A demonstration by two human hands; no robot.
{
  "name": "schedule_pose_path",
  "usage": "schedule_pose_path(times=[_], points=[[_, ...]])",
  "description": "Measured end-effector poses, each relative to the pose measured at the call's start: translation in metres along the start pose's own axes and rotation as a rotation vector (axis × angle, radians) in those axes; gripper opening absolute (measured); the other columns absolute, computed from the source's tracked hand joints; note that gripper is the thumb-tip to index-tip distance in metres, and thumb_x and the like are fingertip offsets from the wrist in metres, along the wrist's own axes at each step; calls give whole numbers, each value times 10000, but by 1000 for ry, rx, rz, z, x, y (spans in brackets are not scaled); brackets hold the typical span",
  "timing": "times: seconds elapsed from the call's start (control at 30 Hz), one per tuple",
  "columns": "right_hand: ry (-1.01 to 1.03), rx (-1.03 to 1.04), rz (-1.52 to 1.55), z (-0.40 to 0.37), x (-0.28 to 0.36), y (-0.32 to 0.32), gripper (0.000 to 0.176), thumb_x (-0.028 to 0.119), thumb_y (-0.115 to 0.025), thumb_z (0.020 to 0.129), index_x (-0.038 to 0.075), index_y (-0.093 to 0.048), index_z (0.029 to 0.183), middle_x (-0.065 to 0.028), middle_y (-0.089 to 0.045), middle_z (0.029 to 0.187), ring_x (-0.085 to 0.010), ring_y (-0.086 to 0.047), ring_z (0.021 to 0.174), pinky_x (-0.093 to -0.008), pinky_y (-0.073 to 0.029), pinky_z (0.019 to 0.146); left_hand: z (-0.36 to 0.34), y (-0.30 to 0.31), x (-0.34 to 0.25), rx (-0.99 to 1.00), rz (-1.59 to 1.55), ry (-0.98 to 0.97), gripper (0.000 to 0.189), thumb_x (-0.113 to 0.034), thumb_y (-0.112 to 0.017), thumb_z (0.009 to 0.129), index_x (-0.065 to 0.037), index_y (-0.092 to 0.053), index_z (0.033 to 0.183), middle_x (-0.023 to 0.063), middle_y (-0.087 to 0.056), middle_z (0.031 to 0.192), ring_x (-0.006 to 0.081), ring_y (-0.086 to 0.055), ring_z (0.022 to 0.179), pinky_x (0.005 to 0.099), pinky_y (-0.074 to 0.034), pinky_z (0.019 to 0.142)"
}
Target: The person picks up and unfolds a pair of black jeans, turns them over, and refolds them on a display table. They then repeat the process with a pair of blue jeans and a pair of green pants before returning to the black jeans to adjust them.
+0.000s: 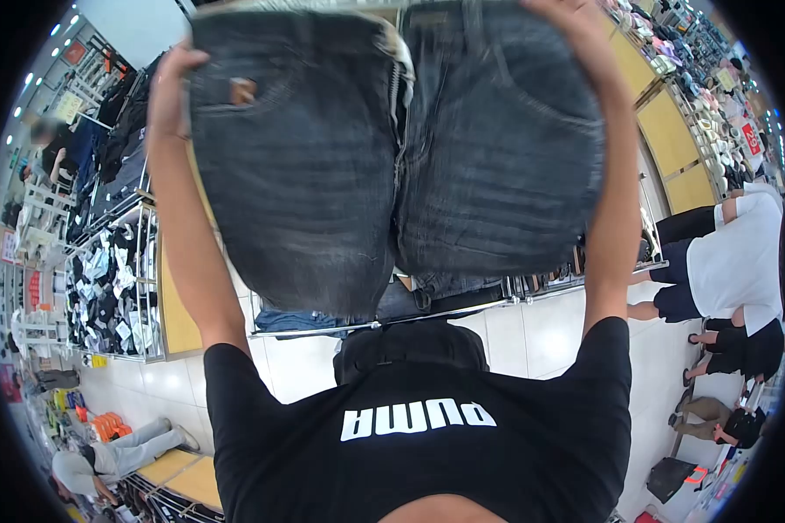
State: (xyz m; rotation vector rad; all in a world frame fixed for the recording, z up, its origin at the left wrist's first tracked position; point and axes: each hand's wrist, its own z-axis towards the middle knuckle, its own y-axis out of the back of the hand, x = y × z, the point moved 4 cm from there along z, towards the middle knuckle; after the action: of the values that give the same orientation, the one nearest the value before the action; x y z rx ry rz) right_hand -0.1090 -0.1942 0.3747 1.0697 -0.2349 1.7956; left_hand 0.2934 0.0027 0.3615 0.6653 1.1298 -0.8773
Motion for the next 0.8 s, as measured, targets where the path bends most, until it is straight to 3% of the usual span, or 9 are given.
schedule_pose_path(times=[0.03, 0.07, 0.13, 0.2, 0.3, 0.4, 0.53, 0.63, 0.8], points=[[7, 1, -21, 0, -10, 6, 300, 312, -819, 814, 73, -651, 745, 42, -610, 685, -48, -518, 610, -231, -422, 565, -18, -28, 18, -148, -16, 35, 521, -179, -557, 817, 18, -570, 1300, 131, -661, 1149, 213, -657, 1025, 346, -524, 918], [-116, 50, -149, -13, -33, -3, 294, 315, -800, 831, 80, -649, 740, 48, -607, 688, -45, -508, 615, -231, -412, 568, -12, -29, 58, 164, -79, 141, 609, -208, -582, 779, 33, -533, 1336, 153, -628, 1208, 221, -601, 1139, 360, -475, 994], [-323, 156, -255, -48, -92, -25, 290, 322, -796, 826, 80, -666, 733, 51, -599, 660, -60, -492, 589, -236, -376, 550, -11, -18, 160, 203, 47, 349, 684, -270, -617, 747, -19, -526, 1377, 144, -586, 1320, 243, -464, 1310, 345, -262, 1136], [-439, 240, -239, -86, -152, -47, 303, 330, -812, 796, 65, -680, 734, 31, -592, 628, -89, -492, 565, -258, -362, 532, -25, -13, 260, 157, 179, 335, 648, -226, -624, 755, 2, -535, 1356, 111, -620, 1189, 228, -528, 1151, 342, -335, 1062], [-416, 295, -353, -134, -214, -70, 329, 323, -793, 807, 25, -664, 757, -29, -588, 632, -115, -511, 586, -296, -399, 552, -72, -49, 293, 113, 160, 357, 390, -75, -585, 774, 4, -602, 1156, 74, -643, 1031, 172, -554, 997, 290, -409, 923], [-456, 242, -429, -160, -234, -85, 353, 339, -740, 847, -1, -649, 833, -137, -636, 720, -276, -613, 692, -389, -452, 655, -86, -52, 361, 128, 129, 375, 382, -61, -576, 783, 13, -593, 1158, 77, -640, 1006, 170, -565, 946, 300, -436, 876], [-429, 277, -512, -173, -252, -100, 280, 305, -670, 895, 33, -645, 956, -179, -675, 836, -393, -630, 835, -440, -470, 722, -92, -55, 383, 47, 360, 324, 419, -98, -600, 785, 17, -584, 1187, 132, -653, 1035, 219, -604, 950, 333, -466, 871], [-401, 280, -518, -176, -257, -102, 255, 269, -657, 905, 31, -631, 995, -180, -683, 869, -390, -640, 876, -446, -483, 759, -90, -56, 376, -1, 439, 304, 507, -140, -625, 777, 4, -547, 1257, 199, -665, 1084, 307, -635, 1039, 369, -468, 928], [-400, 372, -440, -173, -244, -101, 206, 177, -682, 871, 17, -620, 984, -185, -693, 937, -391, -647, 916, -455, -494, 795, -85, -76, 356, 16, 727, 328, 680, -208, -635, 819, -33, -398, 1432, 286, -494, 1377, 425, -477, 1297, 447, -385, 1079]])
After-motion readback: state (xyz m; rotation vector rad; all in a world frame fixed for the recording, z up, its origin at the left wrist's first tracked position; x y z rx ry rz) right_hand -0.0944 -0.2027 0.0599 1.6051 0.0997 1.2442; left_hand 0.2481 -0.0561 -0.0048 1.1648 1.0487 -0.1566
